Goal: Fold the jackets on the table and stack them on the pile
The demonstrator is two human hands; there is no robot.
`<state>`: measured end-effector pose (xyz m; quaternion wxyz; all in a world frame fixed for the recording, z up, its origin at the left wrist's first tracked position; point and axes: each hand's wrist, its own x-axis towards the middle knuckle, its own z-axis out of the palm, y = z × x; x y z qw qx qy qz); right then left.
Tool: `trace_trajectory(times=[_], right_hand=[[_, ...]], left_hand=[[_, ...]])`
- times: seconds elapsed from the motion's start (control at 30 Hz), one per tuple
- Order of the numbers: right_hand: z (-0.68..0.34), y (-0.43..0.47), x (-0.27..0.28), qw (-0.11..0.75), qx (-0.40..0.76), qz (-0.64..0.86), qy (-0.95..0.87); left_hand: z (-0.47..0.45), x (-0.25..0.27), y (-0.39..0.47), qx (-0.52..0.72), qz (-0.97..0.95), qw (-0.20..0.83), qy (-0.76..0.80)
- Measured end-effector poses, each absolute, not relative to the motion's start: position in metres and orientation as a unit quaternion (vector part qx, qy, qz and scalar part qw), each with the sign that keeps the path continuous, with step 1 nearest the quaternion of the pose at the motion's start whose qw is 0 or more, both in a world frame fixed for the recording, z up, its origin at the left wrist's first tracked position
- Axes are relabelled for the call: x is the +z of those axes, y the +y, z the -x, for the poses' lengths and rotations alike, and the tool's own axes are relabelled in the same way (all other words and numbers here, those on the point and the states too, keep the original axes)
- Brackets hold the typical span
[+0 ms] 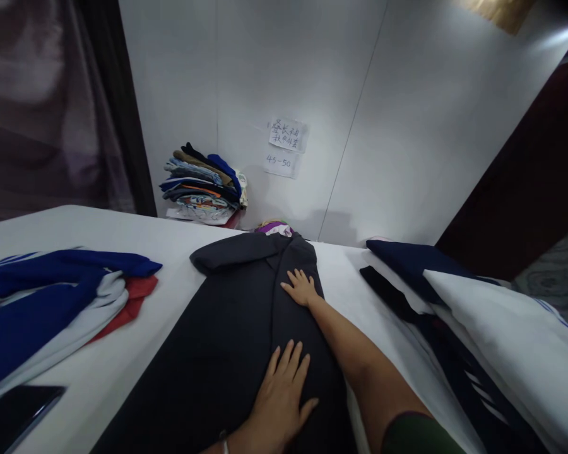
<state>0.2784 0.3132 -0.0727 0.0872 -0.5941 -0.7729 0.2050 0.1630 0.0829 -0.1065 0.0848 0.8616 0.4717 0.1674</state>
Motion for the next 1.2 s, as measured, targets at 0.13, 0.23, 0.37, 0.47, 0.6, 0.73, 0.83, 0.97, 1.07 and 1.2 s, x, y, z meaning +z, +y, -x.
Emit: trace_trajectory(times=[0.13, 0.23, 0.37, 0.47, 0.6, 0.73, 0.83, 0.97, 1.07, 1.2], right_hand=[[-0.274, 0.307, -0.072, 0.069, 0.196, 0.597, -0.775], [-0.272, 0.299, -0.062, 0.07, 0.211, 0.605, -0.764], [-0.278, 0.261, -0.05, 0.081, 0.22, 0.61, -0.757], [-0.293, 0.214, -0.05, 0.104, 0.22, 0.599, -0.763], [-0.317, 0.152, -0.063, 0.152, 0.243, 0.58, -0.762], [-0.332, 0.11, -0.074, 0.195, 0.276, 0.583, -0.739], [-0.336, 0.084, -0.073, 0.21, 0.286, 0.576, -0.736], [-0.339, 0.044, -0.068, 0.224, 0.275, 0.554, -0.753], [-0.341, 0.02, -0.064, 0.197, 0.283, 0.518, -0.783], [-0.341, 0.004, -0.052, 0.126, 0.259, 0.494, -0.82]], left_hand=[[-0.165, -0.097, 0.082, 0.155, -0.859, 0.085, 0.48], [-0.165, -0.091, 0.081, 0.15, -0.861, 0.091, 0.478], [-0.164, -0.087, 0.081, 0.151, -0.862, 0.083, 0.477], [-0.166, -0.086, 0.081, 0.156, -0.863, 0.077, 0.475], [-0.168, -0.08, 0.079, 0.159, -0.863, 0.079, 0.473], [-0.168, -0.075, 0.077, 0.14, -0.86, 0.104, 0.48], [-0.165, -0.073, 0.078, 0.138, -0.858, 0.118, 0.48], [-0.158, -0.069, 0.082, 0.12, -0.858, 0.157, 0.475], [-0.152, -0.064, 0.078, 0.108, -0.853, 0.178, 0.478], [-0.15, -0.06, 0.066, 0.108, -0.855, 0.178, 0.475]])
